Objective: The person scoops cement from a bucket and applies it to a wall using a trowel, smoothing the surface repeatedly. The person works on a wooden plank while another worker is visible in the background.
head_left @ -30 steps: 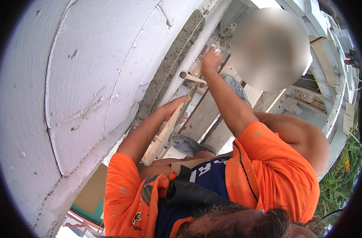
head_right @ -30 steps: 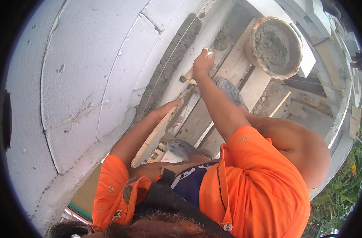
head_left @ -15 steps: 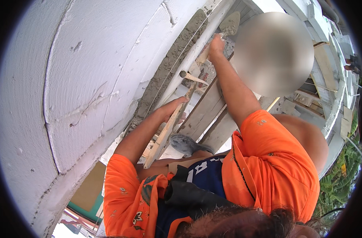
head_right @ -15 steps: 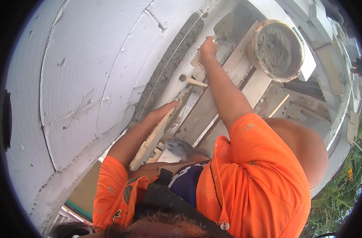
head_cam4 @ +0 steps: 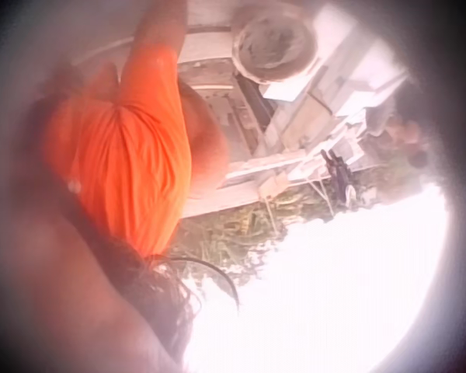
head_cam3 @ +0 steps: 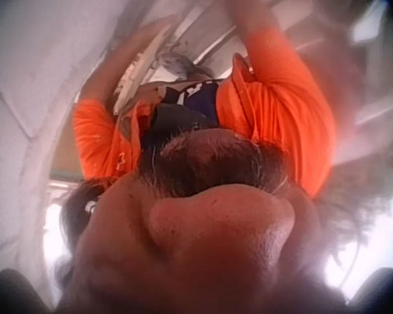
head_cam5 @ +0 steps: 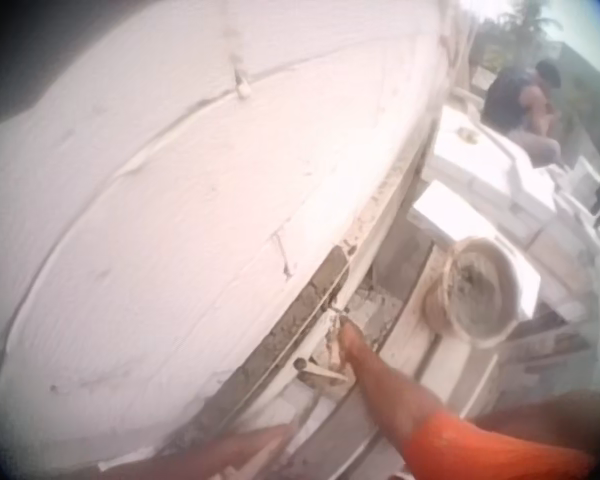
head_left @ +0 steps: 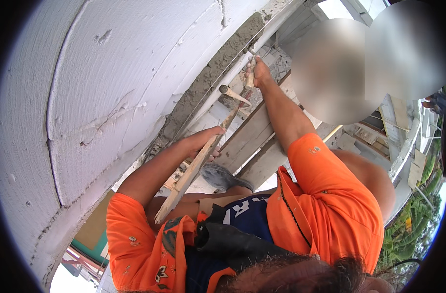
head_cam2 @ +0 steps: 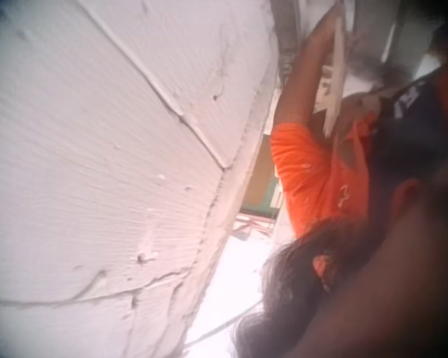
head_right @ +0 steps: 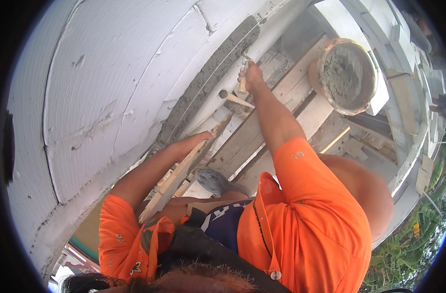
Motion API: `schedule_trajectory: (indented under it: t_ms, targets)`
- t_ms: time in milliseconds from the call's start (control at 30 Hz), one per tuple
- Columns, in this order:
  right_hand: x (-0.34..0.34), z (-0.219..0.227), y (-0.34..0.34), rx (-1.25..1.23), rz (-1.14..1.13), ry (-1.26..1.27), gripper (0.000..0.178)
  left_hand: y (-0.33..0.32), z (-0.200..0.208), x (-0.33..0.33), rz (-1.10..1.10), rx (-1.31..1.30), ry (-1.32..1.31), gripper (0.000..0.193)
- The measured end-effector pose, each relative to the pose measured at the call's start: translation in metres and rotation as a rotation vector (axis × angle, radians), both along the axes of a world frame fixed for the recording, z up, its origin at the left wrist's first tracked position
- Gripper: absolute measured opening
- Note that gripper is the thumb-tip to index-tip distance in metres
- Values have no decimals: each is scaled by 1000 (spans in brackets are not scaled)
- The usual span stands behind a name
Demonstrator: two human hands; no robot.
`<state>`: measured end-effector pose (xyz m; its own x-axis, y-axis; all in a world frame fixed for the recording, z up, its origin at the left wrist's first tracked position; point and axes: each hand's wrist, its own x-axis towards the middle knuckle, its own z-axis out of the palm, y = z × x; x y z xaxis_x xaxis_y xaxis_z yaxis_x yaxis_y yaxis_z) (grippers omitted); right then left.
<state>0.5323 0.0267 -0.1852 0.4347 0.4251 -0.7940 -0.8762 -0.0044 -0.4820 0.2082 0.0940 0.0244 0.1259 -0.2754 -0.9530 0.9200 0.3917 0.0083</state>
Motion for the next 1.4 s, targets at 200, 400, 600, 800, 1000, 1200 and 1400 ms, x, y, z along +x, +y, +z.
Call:
schedule_trajectory:
  t_ms: [200, 400, 600, 800, 1000, 1200, 1400]
  targets:
    - [-23, 23, 10, -156, 18, -173, 40, -1, -12, -18, 65, -100, -11, 85]
    - [-69, 59, 1, -221, 105, -224, 43, -7, -24, -18, 102, -109, -4, 83]
    - [-103, 40, -24, -310, 200, -83, 44, -1, -17, -13, 51, -66, -81, 91]
    - [-2, 48, 10, -229, 80, -8, 31, -1, -15, -29, 96, -31, -55, 93]
    - [25, 45, 28, -178, 241, 169, 29, 4, -25, -24, 57, -78, -65, 105]
    - [-49, 73, 6, -200, 388, 298, 34, 5, -33, -18, 76, -100, -95, 105]
    - [-11, 147, -28, -473, 707, 80, 28, 1, -37, -6, 52, -59, -181, 101]
